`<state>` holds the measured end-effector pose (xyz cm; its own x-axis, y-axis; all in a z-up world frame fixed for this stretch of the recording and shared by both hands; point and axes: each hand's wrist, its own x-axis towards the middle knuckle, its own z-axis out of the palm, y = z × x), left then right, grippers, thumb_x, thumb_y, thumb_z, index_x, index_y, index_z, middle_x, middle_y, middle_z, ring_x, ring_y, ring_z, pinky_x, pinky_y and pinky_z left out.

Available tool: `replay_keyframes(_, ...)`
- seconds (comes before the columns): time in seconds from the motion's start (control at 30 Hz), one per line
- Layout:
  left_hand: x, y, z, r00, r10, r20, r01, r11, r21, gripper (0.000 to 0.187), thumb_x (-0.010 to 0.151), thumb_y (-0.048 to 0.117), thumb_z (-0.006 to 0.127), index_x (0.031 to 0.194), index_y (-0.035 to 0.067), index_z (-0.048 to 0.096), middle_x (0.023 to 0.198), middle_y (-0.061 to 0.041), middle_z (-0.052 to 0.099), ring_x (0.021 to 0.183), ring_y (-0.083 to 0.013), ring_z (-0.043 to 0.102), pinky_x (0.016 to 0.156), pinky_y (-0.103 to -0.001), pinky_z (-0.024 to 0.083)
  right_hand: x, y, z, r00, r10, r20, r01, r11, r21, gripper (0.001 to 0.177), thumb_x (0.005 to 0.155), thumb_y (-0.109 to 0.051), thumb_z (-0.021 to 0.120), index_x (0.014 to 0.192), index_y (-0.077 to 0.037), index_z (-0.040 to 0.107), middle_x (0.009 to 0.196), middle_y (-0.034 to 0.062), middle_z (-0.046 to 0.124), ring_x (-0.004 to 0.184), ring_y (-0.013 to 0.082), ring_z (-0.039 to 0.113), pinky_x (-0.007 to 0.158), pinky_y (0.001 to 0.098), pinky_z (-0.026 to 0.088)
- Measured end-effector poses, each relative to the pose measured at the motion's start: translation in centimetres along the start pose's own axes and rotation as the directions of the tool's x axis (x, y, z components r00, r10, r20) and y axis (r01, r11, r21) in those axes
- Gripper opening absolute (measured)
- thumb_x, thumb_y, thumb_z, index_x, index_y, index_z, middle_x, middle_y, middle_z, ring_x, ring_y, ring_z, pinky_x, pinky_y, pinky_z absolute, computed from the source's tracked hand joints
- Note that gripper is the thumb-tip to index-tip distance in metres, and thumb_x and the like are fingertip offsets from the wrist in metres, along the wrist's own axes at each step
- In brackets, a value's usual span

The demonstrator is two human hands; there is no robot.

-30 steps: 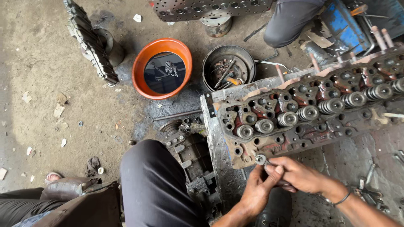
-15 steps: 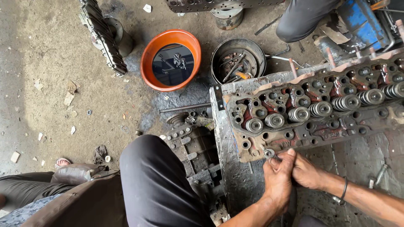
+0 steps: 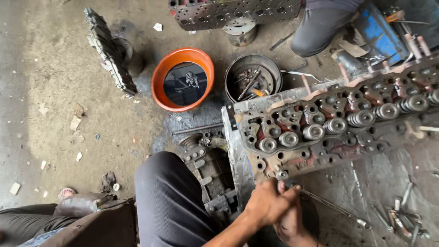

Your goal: The person is using a wrench and a socket wrench to tighten and loosen bolts on a cylinder head, moving small metal components by hand while the engine part sits on a metal stand.

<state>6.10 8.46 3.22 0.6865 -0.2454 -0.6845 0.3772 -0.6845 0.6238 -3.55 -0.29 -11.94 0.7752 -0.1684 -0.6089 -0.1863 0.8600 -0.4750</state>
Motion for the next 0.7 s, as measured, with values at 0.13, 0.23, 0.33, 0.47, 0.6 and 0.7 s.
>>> replay_keyframes(0.13,-1.2,0.9,-0.9,0.998,0.056,0.003,-0.055,0.989,-0.138,0.07,0.086,0.062,0.068,0.1,-0.007,0.066,0.091,-0.029,0.073,0.088,-0.0377,0.074,0.076,-0.044,0.058,-0.4,-0.4,-1.5,0.998,0.032,-0.045,-0.039,0.986,-0.163,0.035,0.1,-0.034,0.049,0.115,-0.007,0.066,0.111,-0.0007,0.068,0.101,0.0083,0.061,0.09,0.0281,0.051)
replay_keyframes(0.23,-1.7,0.9,0.0,0.994,0.031,0.107,0.006,0.943,-0.332,0.062,0.085,0.056,0.071,0.097,-0.004,0.066,0.086,-0.021,0.074,0.076,-0.0254,0.074,0.069,-0.038,0.059,-1.9,-3.0,-3.0,0.993,0.003,0.117,0.055,0.872,-0.487,0.034,0.117,-0.032,0.058,0.107,0.0,0.065,0.09,0.0023,0.057,0.078,0.0125,0.051,0.063,0.0315,0.044)
replay_keyframes(0.33,-1.0,1.0,2.3,0.988,0.048,0.148,0.055,0.783,-0.62,0.053,0.089,0.051,0.073,0.097,-0.001,0.067,0.086,-0.012,0.072,0.074,-0.0159,0.067,0.066,-0.034,0.057,-0.8,-8.4,-1.1,0.97,0.162,0.179,0.045,0.608,-0.793,0.037,0.102,-0.039,0.051,0.104,-0.008,0.071,0.082,-0.0023,0.065,0.073,0.0057,0.059,0.062,0.0267,0.052)
replay_keyframes(0.47,0.7,1.5,5.9,0.998,0.054,0.031,-0.005,0.561,-0.828,0.051,0.093,0.05,0.073,0.099,-0.001,0.068,0.09,-0.007,0.071,0.078,-0.0123,0.065,0.071,-0.03,0.057,1.5,-15.1,3.4,0.807,0.588,-0.057,-0.32,0.355,-0.879,0.034,0.102,-0.044,0.051,0.097,-0.011,0.06,0.051,0.0007,0.041,0.036,0.0132,0.035,0.035,0.0311,0.025)
replay_keyframes(0.6,1.5,1.7,6.5,1.0,0.016,0.02,0.01,0.452,-0.892,0.055,0.092,0.052,0.071,0.098,-0.002,0.07,0.09,-0.006,0.072,0.08,-0.0111,0.067,0.073,-0.026,0.059,3.3,-17.9,6.1,0.693,0.719,-0.043,-0.287,0.221,-0.932,0.031,0.103,-0.039,0.051,0.103,-0.011,0.063,0.053,-0.0025,0.037,0.039,0.0098,0.032,0.037,0.0289,0.023)
replay_keyframes(0.7,1.4,2.1,6.4,0.999,-0.011,0.053,0.054,0.381,-0.923,0.052,0.091,0.05,0.072,0.097,-0.001,0.068,0.088,-0.006,0.07,0.078,-0.0123,0.065,0.069,-0.028,0.058,3.6,-17.8,6.1,0.679,0.732,-0.045,-0.301,0.222,-0.928,0.031,0.103,-0.04,0.052,0.103,-0.01,0.062,0.054,-0.0027,0.037,0.04,0.0094,0.032,0.038,0.029,0.024)
